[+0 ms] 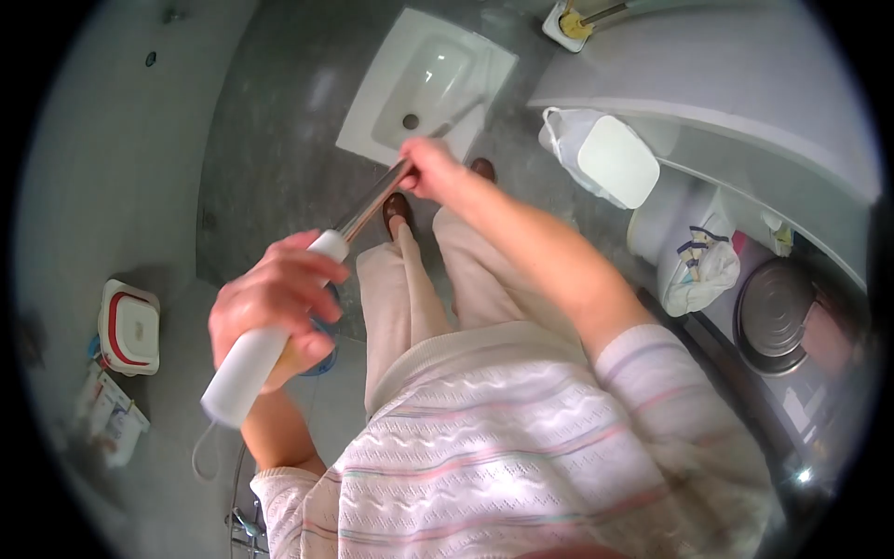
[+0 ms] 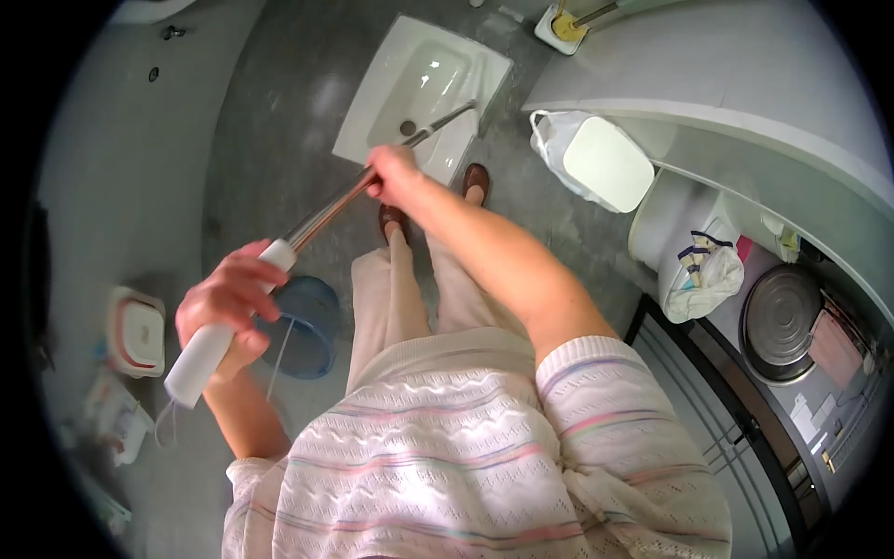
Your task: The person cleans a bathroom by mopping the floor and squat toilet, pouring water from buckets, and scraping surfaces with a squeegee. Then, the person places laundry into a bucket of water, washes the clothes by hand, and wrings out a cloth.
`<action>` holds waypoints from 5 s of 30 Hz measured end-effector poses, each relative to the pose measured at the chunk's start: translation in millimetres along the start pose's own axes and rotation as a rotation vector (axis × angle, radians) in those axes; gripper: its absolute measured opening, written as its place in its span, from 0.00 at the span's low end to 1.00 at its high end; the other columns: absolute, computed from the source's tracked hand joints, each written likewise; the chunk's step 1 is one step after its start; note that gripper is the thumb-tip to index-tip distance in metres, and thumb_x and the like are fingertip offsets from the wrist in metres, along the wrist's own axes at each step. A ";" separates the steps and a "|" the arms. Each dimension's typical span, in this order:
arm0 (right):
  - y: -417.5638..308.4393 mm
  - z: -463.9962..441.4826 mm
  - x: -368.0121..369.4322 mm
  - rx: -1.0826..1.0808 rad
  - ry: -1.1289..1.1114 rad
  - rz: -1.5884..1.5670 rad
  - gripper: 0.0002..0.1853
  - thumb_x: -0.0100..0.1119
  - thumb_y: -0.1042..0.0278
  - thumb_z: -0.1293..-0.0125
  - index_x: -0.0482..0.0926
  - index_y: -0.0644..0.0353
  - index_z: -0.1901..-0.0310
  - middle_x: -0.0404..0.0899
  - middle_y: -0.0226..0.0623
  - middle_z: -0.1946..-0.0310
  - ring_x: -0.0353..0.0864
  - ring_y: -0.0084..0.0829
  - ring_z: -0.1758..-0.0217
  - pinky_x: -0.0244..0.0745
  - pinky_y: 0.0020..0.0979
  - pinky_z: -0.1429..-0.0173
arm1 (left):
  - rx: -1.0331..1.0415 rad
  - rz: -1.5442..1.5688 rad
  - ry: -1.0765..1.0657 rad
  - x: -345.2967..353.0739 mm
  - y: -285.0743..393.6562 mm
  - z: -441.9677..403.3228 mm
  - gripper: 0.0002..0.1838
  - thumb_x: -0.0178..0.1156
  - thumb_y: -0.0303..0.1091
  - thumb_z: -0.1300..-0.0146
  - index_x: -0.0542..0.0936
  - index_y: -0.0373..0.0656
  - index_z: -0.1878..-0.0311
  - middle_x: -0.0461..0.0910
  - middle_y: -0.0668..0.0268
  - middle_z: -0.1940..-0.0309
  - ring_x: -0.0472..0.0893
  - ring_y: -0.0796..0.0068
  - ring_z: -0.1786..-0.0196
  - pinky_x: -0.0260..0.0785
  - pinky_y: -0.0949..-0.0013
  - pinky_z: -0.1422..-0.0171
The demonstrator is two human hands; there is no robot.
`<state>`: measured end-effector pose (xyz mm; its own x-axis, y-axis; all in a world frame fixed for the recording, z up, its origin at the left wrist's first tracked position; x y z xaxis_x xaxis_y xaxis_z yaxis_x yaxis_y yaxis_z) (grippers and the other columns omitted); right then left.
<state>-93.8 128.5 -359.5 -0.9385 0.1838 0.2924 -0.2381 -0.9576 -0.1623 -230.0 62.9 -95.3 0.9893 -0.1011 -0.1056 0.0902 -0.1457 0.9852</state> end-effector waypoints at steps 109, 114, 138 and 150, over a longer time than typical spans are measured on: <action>224.3 167.7 -234.9 0.012 -0.256 -0.456 0.04 0.45 0.74 0.46 0.63 0.64 0.71 0.68 0.47 0.74 0.70 0.35 0.76 0.58 0.27 0.85 | -0.079 0.030 -0.429 247.3 109.2 196.7 0.12 0.70 0.36 0.60 0.75 0.44 0.80 0.77 0.65 0.80 0.79 0.56 0.63 0.58 0.50 0.44; 262.1 184.0 -283.8 -0.015 -0.163 -0.590 0.08 0.52 0.72 0.48 0.68 0.56 0.82 0.69 0.31 0.81 0.72 0.26 0.73 0.56 0.23 0.82 | -0.118 0.298 -0.482 230.7 75.3 203.1 0.10 0.69 0.30 0.62 0.76 0.43 0.76 0.78 0.61 0.73 0.78 0.57 0.57 0.62 0.54 0.45; 156.4 64.0 34.2 -0.020 -0.425 -0.433 0.04 0.43 0.77 0.51 0.61 0.57 0.77 0.61 0.37 0.80 0.60 0.29 0.84 0.51 0.26 0.84 | 0.143 -0.194 -0.444 -3.2 97.2 109.2 0.09 0.63 0.26 0.63 0.71 0.40 0.79 0.76 0.58 0.78 0.79 0.54 0.65 0.70 0.52 0.53; 183.4 69.9 -47.8 0.083 0.040 -0.029 0.07 0.47 0.78 0.51 0.61 0.58 0.80 0.59 0.33 0.84 0.59 0.27 0.87 0.50 0.27 0.88 | -0.012 0.051 -0.180 3.8 51.5 174.3 0.09 0.64 0.26 0.60 0.71 0.42 0.79 0.77 0.60 0.77 0.78 0.53 0.60 0.66 0.52 0.48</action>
<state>-75.1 -71.5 -337.4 -0.9413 0.2186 0.2574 -0.2451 -0.9665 -0.0757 -241.6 -116.5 -68.5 0.9560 -0.2830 -0.0772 0.0433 -0.1243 0.9913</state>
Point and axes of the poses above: each hand's wrist, its own z-axis away from the middle knuckle, its own x-axis out of the palm, y = z × x, the point moved 4 cm from there along -z, towards the middle knuckle
